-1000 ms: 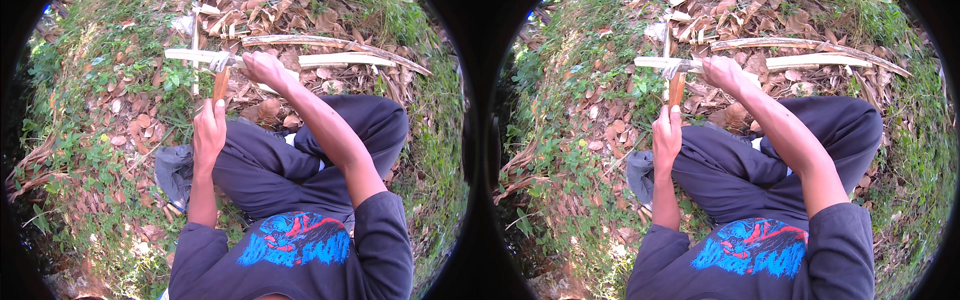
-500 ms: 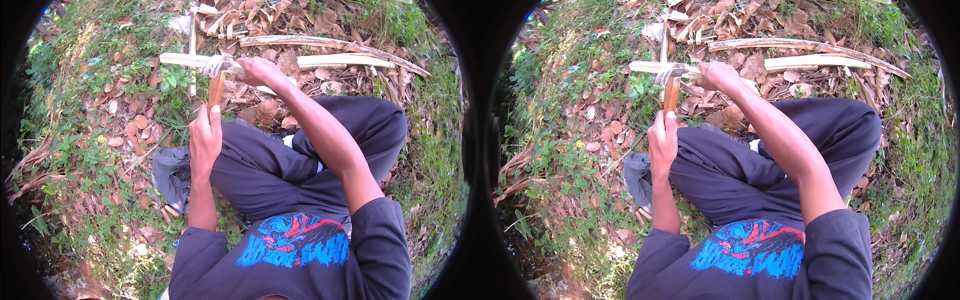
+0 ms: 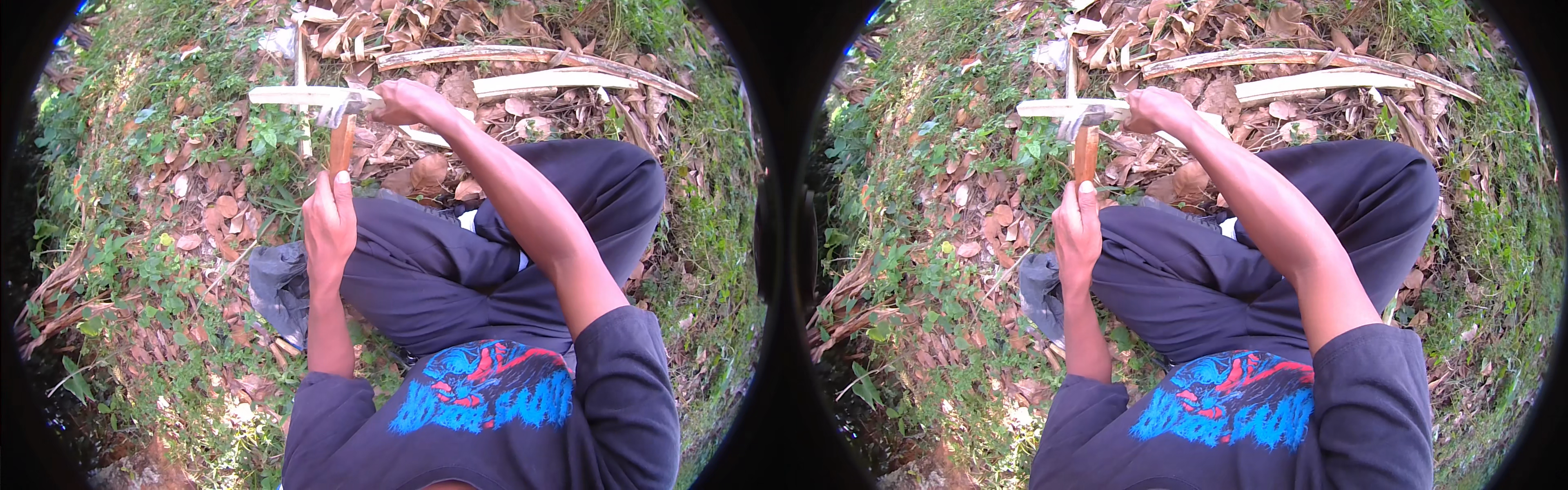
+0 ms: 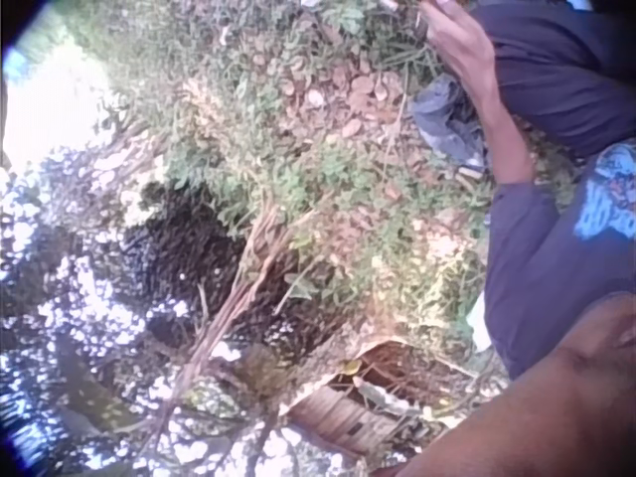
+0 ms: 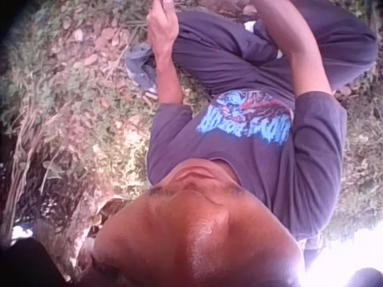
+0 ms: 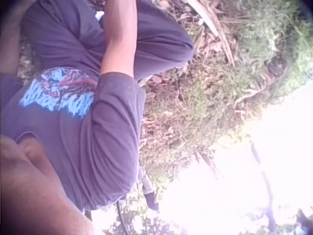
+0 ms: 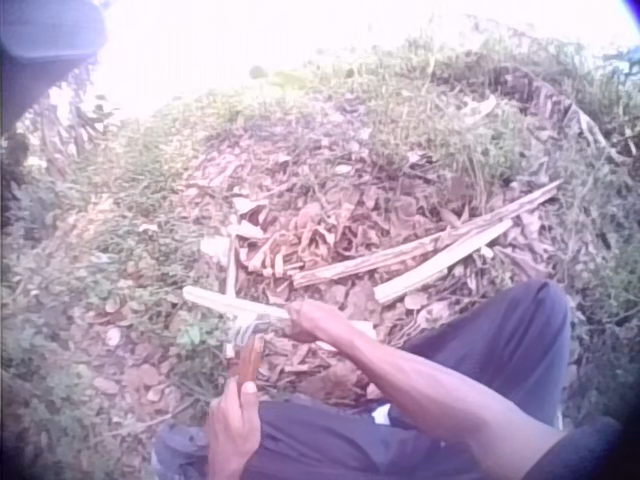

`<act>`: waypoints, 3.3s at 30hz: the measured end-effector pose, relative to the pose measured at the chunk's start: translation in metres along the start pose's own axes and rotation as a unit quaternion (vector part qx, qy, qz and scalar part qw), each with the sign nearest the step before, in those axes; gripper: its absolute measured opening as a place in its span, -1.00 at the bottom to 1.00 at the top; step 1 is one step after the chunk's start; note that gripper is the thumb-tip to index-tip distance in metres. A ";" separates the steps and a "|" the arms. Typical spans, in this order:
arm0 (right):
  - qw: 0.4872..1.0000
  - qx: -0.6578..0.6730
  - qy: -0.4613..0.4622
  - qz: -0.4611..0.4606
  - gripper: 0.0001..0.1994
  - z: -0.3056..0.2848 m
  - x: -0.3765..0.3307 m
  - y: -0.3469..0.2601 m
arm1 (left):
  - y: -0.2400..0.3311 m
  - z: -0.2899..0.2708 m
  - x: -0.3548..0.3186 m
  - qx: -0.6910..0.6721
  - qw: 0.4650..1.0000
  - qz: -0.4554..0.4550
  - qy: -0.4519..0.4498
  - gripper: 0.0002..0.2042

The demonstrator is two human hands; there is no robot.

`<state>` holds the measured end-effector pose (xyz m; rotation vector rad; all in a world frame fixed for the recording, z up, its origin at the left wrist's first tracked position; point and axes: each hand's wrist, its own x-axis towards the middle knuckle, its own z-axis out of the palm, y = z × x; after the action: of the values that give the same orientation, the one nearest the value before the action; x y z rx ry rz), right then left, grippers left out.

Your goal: The person sits on the ground and assembles a rectangular wooden frame using a hammer and nails. They position the wooden pieces, insert nails, and strike them with a hammer to secure the joints. The person occasionally adjusts the frame and retrieves additional nails from a plastic bag.

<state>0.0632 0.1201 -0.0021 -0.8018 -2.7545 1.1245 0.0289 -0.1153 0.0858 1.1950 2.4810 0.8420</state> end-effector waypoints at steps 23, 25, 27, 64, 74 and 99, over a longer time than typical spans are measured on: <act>0.995 -0.037 -0.087 0.019 -0.61 -0.013 -0.001 -0.005 | 0.013 -0.018 -0.002 -0.056 0.998 -0.011 0.008 -0.58; 0.996 -0.030 -0.087 0.014 -0.61 -0.015 -0.003 -0.006 | 0.010 -0.015 -0.002 -0.059 0.998 -0.010 0.017 -0.58; 0.995 -0.020 -0.097 0.024 -0.61 -0.015 -0.001 -0.006 | 0.008 -0.014 -0.002 -0.063 0.998 -0.013 0.020 -0.58; 0.997 -0.035 -0.067 0.009 -0.74 -0.010 0.005 0.002 | 0.028 -0.027 -0.002 -0.137 0.989 0.001 0.052 -0.56; 0.991 0.039 -0.129 0.025 -0.78 -0.021 0.004 -0.001 | -0.004 -0.015 0.005 -0.068 0.997 -0.004 0.029 -0.56; 0.995 0.007 -0.097 -0.020 -0.84 -0.011 0.002 -0.001 | 0.008 -0.007 0.006 0.060 0.998 0.033 -0.008 -0.55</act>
<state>0.0634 0.1275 0.0057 -0.6664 -2.8978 1.2769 0.0265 -0.1094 0.0966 1.3229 2.5234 0.7066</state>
